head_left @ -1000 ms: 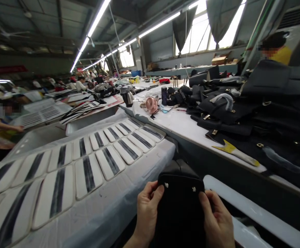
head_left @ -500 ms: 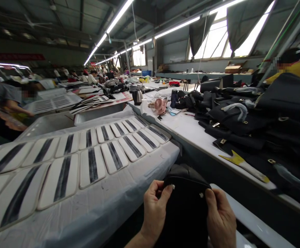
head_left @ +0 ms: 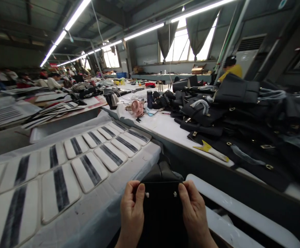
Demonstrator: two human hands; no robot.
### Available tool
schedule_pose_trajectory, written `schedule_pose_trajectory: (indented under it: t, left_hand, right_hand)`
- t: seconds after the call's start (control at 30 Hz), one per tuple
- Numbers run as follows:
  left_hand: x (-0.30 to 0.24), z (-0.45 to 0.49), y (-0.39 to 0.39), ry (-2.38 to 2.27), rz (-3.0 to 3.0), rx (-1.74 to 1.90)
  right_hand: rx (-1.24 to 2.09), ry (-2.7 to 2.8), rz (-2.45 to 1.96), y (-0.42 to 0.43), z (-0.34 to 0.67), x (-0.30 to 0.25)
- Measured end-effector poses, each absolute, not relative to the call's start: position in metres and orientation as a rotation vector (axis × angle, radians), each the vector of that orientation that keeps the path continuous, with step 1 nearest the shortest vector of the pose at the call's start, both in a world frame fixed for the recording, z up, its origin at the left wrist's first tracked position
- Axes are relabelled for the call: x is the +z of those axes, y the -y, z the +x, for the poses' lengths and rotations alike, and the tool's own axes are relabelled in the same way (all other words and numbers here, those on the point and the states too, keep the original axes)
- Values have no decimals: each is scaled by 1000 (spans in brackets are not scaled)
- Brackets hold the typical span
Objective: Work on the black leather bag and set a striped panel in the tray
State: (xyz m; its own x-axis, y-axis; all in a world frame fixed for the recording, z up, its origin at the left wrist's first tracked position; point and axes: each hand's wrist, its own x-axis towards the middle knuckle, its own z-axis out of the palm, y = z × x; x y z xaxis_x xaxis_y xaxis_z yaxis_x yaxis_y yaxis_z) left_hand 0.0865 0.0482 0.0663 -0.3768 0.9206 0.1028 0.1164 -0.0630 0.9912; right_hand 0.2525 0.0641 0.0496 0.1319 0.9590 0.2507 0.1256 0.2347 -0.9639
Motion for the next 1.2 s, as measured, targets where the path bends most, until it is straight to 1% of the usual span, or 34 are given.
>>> schedule_pose_trajectory:
  t: [0.17,0.33,0.7,0.97,1.1,1.2]
  left_hand:
    - [59,85,-52,-1626,1276,1458]
    - [52,85,-63,-1543,1194,1377]
    - [38,84,-71,-1164,836,1330]
    - [48,90,-68,-1150,774,1350]
    - [43,87,-69,-1141,854,1340]
    - [43,88,-70,-1223,976,1348]
  right_hand:
    - [756,1317,-1146,-64,255,42]
    - [659,1357,-1146,-64,257,40]
    - [821,1343,-1204,-69,265,31]
    - [717,1370,-1253,-70,267,31]
    - [675,1378,-1277,-71,267,28]
    - [653,1359,-1318,-71,266,27]
